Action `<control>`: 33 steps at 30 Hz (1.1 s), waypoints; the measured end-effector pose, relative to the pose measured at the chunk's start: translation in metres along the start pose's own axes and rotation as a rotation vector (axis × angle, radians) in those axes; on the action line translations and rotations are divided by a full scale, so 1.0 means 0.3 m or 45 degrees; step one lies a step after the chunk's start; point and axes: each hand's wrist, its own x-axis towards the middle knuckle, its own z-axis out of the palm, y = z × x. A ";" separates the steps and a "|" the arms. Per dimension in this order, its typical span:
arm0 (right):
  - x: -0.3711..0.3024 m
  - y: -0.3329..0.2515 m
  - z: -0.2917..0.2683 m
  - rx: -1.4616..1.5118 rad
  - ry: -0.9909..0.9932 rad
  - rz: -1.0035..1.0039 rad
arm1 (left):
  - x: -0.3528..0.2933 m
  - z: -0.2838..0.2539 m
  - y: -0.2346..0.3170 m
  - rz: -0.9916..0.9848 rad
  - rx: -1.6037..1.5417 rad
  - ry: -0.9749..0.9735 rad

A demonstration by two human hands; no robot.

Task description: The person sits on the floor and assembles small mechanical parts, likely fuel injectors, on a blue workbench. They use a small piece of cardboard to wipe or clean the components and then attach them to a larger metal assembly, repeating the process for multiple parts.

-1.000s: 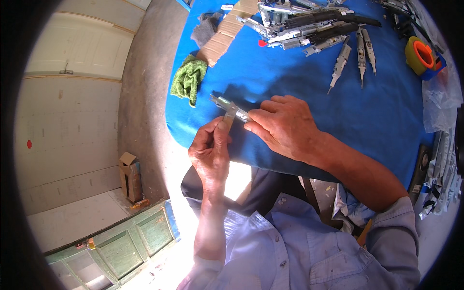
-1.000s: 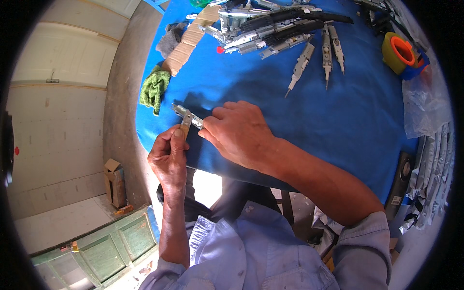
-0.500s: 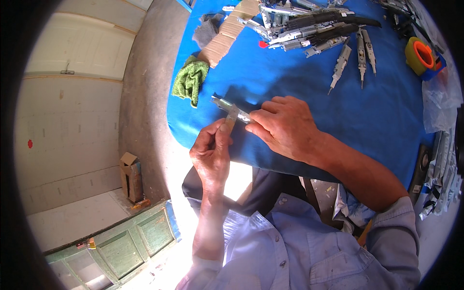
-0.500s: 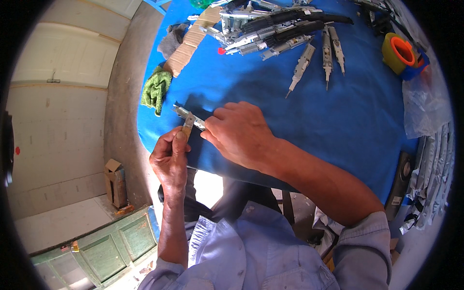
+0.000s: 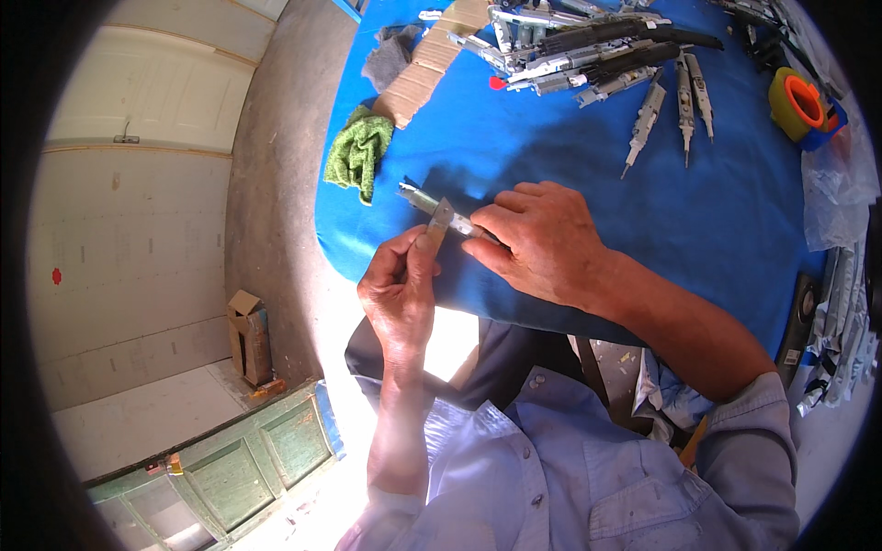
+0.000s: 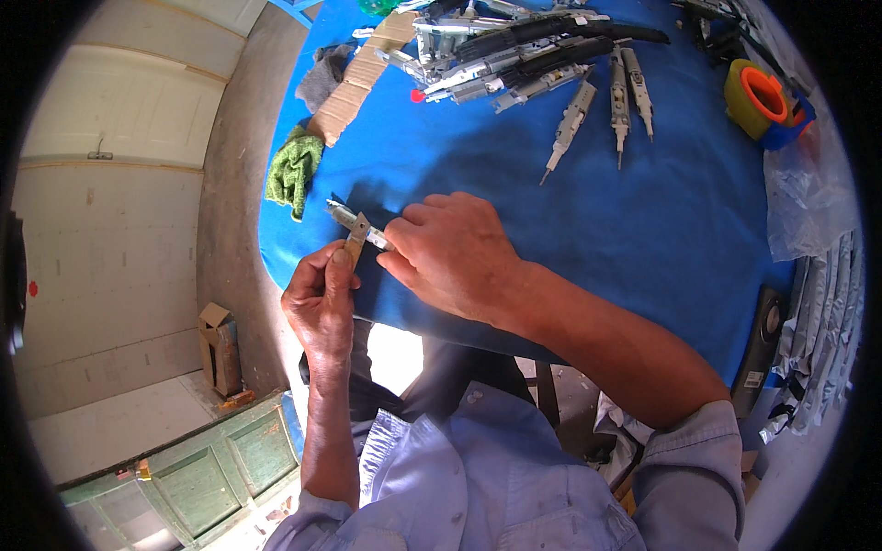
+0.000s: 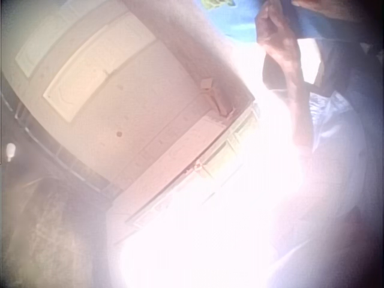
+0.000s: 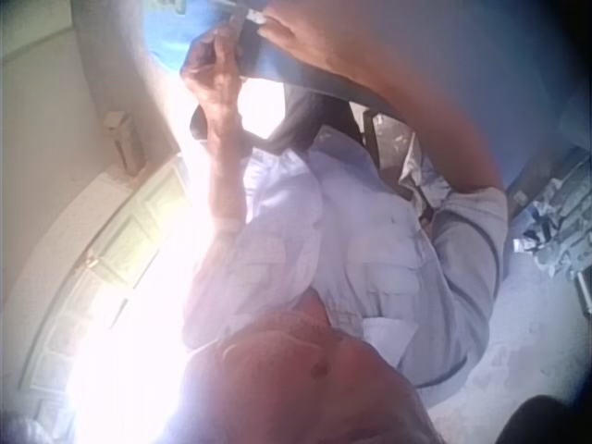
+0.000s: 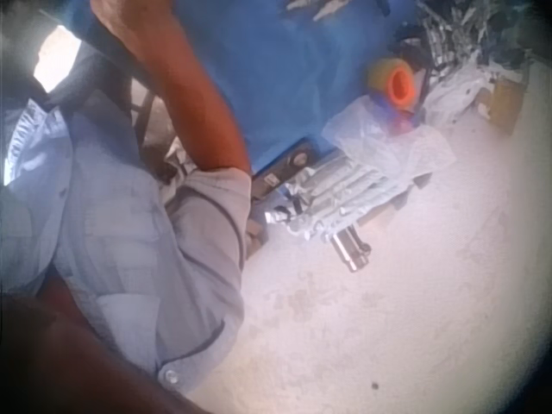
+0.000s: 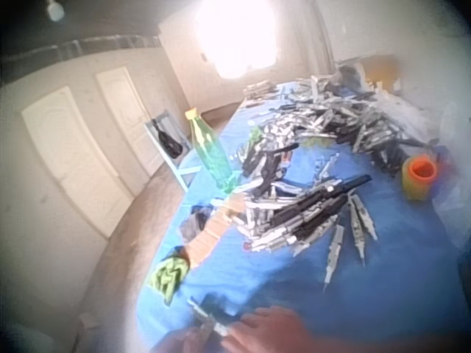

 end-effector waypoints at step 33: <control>-0.004 0.003 0.005 0.013 0.020 -0.028 | -0.001 0.003 0.010 -0.005 0.010 -0.012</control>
